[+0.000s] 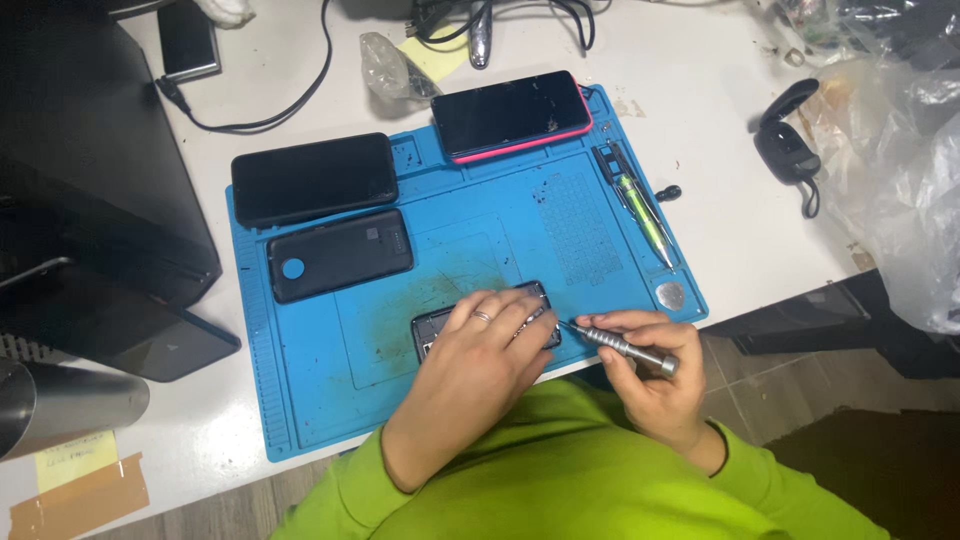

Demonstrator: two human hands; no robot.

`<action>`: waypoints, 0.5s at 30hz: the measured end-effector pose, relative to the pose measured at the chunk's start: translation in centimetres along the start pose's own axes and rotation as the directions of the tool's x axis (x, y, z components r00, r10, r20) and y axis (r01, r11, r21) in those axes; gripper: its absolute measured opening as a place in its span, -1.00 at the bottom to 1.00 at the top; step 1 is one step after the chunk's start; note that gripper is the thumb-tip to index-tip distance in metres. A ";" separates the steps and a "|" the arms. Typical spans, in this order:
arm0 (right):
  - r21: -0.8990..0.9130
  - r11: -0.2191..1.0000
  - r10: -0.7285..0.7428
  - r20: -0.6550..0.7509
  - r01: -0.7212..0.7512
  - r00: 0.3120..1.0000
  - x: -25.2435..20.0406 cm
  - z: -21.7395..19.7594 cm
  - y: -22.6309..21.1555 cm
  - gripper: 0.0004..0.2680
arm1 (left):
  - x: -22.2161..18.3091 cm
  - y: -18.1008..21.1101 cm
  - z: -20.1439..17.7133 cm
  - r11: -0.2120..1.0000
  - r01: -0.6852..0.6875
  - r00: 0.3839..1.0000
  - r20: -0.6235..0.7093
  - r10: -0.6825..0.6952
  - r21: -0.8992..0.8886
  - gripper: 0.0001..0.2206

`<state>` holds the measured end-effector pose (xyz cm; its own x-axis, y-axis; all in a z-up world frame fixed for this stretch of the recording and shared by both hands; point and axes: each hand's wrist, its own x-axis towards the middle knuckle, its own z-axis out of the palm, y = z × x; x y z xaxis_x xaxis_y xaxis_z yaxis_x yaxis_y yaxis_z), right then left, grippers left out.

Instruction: The person uses a screwdriver to remove screws from the back of a disassembled smartphone placed on a blue mat. The person repeatedly tightens and loosens screws around the camera module and battery area while handling the phone and tools.

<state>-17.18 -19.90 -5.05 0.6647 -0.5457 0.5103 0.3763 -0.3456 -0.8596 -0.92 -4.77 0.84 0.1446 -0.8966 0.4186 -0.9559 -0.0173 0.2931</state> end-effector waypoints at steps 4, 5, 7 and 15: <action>-0.020 1.000 0.013 -0.024 -0.013 1.000 0.0 0.1 -0.2 -0.82 | 0.0 0.0 0.4 0.999 -0.020 1.000 -0.005 0.020 0.038 -0.70; -0.025 1.000 0.003 -0.014 -0.004 1.000 0.1 0.0 -0.2 -0.82 | 0.0 0.0 0.5 0.998 -0.029 1.000 -0.011 0.030 0.056 -0.73; -0.029 1.000 -0.011 -0.005 0.011 1.000 0.1 0.0 -0.2 -0.82 | 0.0 -0.1 0.5 0.996 -0.042 0.999 -0.019 0.043 0.077 -0.75; 0.080 0.997 0.008 -0.016 -0.006 1.000 0.9 -1.6 0.0 -0.80 | -0.3 0.0 0.7 0.993 -0.045 0.999 -0.009 0.046 0.113 -0.74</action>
<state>-17.62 -21.65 -4.53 0.6574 -0.5602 0.5040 0.4223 -0.2801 -0.8621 -1.12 -4.82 0.06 0.1024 -0.8923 0.4396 -0.9842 -0.0267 0.1752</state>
